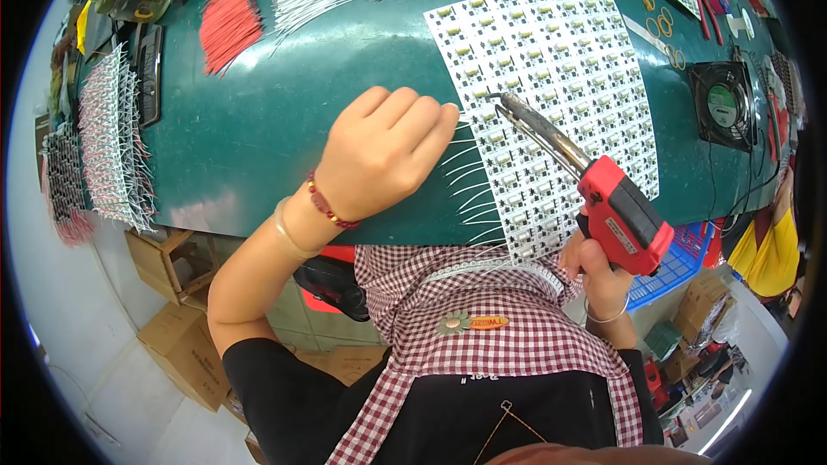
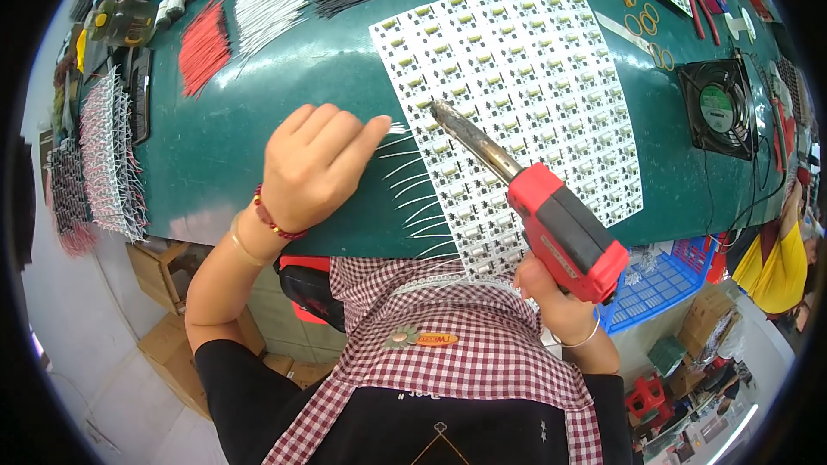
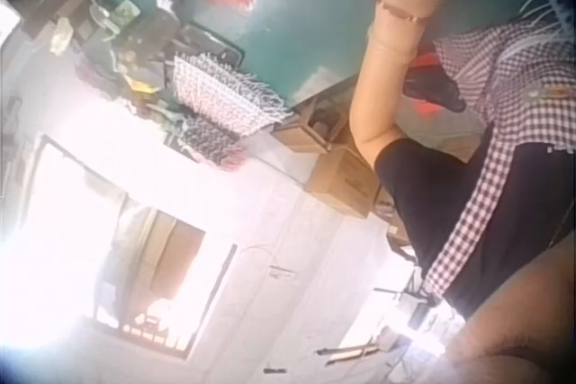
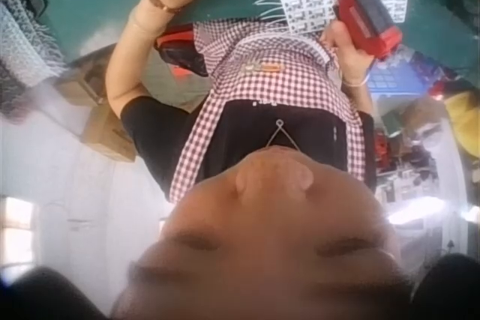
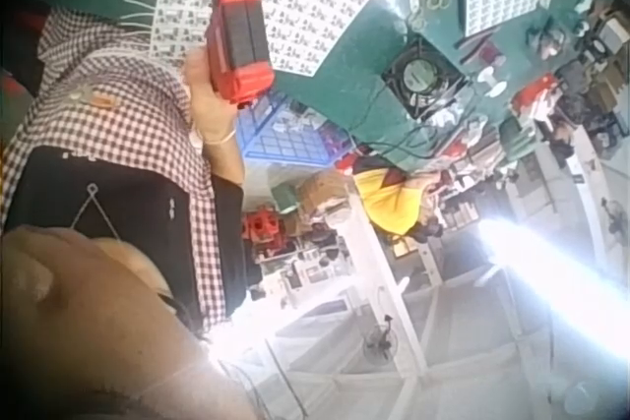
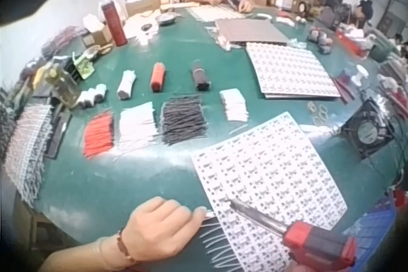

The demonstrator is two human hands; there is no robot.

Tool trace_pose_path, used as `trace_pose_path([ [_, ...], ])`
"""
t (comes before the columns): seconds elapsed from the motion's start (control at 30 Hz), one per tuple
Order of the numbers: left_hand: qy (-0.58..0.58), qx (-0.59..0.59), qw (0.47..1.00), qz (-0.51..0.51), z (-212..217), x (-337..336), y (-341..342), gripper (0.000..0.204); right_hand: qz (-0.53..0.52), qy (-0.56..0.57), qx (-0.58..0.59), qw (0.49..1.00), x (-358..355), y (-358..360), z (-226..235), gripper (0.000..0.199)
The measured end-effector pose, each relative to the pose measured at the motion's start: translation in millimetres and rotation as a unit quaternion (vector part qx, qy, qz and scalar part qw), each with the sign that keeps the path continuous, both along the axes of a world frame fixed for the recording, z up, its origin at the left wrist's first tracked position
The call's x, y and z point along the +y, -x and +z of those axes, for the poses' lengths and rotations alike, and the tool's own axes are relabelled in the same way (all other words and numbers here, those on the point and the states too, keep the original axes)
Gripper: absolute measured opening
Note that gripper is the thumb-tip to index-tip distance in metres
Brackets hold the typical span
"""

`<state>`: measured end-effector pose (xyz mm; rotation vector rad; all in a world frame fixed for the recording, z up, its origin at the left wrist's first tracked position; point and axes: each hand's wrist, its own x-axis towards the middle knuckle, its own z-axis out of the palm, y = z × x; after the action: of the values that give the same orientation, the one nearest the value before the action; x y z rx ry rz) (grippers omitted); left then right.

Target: The person places a circuit board on the table, retrieves wires, and solders the wires to the board using a soldering iron.

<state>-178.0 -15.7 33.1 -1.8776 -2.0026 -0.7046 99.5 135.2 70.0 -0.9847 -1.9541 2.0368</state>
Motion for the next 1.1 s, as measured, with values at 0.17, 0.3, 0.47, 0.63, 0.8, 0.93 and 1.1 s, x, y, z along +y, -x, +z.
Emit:
trace_pose_path([
  [0.17, 0.033, -0.014, 0.999, -0.005, -18, 4, -1, 0.020, 0.020, -0.006, -0.016, 1.000, 1, 6, -2, 0.045],
  [0.3, 0.023, -0.033, 0.999, -0.002, -21, 5, -1, 0.018, 0.038, -0.028, -0.039, 0.998, 1, 4, -5, 0.039],
  [0.47, 0.022, -0.038, 0.999, -0.008, -19, 6, -2, 0.018, 0.034, -0.026, -0.039, 0.998, 0, 5, -4, 0.036],
  [0.63, 0.029, -0.015, 0.999, -0.012, -20, 7, -4, 0.018, 0.051, -0.044, -0.039, 0.997, -1, 3, -9, 0.035],
  [0.8, 0.035, -0.011, 0.999, -0.008, -20, 8, -6, 0.019, 0.038, -0.047, -0.032, 0.998, -1, 4, -6, 0.037],
  [0.93, 0.044, -0.010, 0.999, -0.006, -19, 6, -7, 0.019, 0.035, -0.035, -0.026, 0.998, -1, 3, -4, 0.037],
  [1.1, 0.044, -0.014, 0.999, -0.006, -19, 7, -7, 0.019, 0.037, -0.054, -0.039, 0.997, -3, 0, -8, 0.035],
])
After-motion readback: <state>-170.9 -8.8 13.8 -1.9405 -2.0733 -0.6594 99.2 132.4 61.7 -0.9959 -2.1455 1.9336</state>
